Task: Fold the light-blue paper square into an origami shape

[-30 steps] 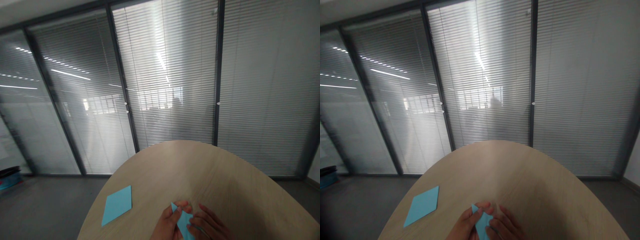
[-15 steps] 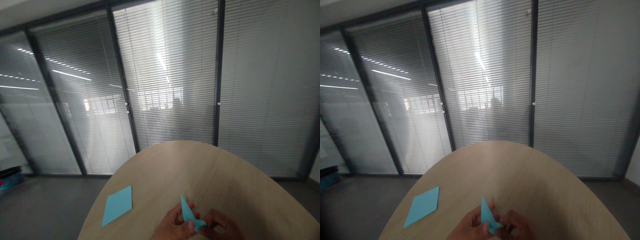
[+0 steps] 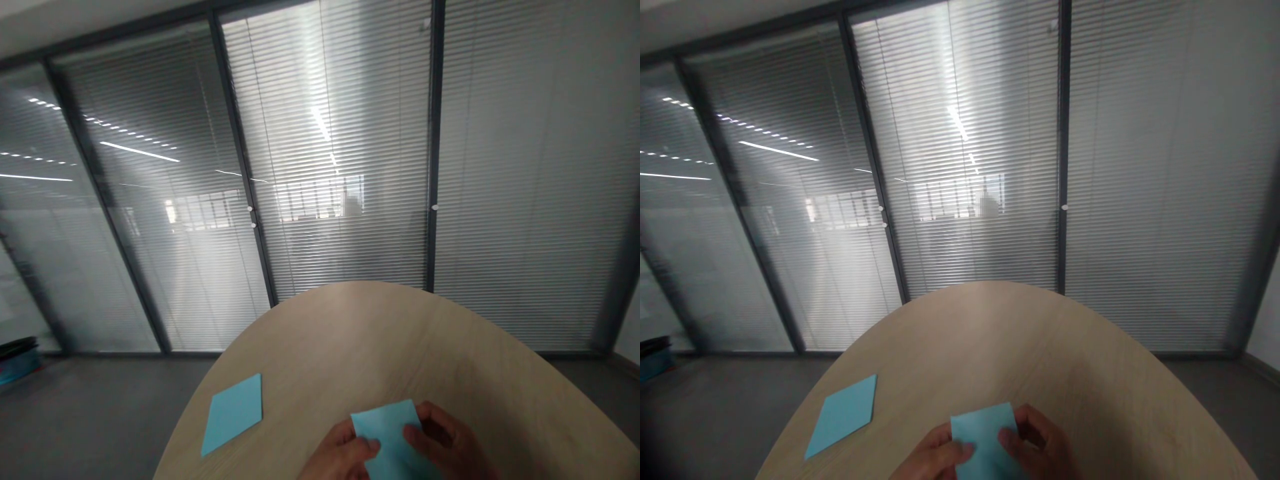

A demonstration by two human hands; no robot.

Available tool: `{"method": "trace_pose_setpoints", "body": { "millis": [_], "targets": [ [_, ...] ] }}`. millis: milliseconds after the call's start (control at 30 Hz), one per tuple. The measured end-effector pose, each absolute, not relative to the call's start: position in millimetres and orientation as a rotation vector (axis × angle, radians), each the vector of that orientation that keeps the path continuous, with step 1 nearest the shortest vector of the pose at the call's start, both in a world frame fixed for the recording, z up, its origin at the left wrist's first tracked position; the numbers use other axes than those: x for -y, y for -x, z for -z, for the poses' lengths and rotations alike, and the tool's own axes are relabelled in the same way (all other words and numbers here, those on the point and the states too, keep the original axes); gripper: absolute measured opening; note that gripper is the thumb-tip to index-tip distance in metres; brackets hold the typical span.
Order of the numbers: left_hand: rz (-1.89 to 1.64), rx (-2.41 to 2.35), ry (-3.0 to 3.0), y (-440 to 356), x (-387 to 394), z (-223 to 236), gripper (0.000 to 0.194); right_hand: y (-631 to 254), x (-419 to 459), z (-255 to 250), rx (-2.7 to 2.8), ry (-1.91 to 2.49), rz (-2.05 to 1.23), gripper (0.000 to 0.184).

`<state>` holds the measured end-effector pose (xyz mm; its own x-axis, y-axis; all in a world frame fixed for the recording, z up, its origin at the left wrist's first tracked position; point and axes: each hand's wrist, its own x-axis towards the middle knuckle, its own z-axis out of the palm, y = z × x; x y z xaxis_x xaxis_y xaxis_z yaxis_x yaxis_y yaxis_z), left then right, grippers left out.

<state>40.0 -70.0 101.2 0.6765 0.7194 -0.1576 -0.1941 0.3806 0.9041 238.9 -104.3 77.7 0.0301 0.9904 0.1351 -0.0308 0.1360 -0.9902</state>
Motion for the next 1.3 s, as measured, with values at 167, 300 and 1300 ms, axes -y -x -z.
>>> {"method": "trace_pose_setpoints", "body": {
  "millis": [167, 300, 1300],
  "targets": [
    [-0.662, -0.637, -1.118, -48, 66, -89, 0.051, -232, 104, -62, 1.192, 1.097, -1.049, 0.03],
    [-0.721, -0.659, -1.137, -48, 70, -90, 0.055, -230, 101, -57, 1.172, 1.137, -0.985, 0.031],
    [-0.622, -0.704, -1.282, -33, 66, -97, 0.054, -246, 98, -67, 1.958, 0.959, -0.099, 0.039]
  ]
}}
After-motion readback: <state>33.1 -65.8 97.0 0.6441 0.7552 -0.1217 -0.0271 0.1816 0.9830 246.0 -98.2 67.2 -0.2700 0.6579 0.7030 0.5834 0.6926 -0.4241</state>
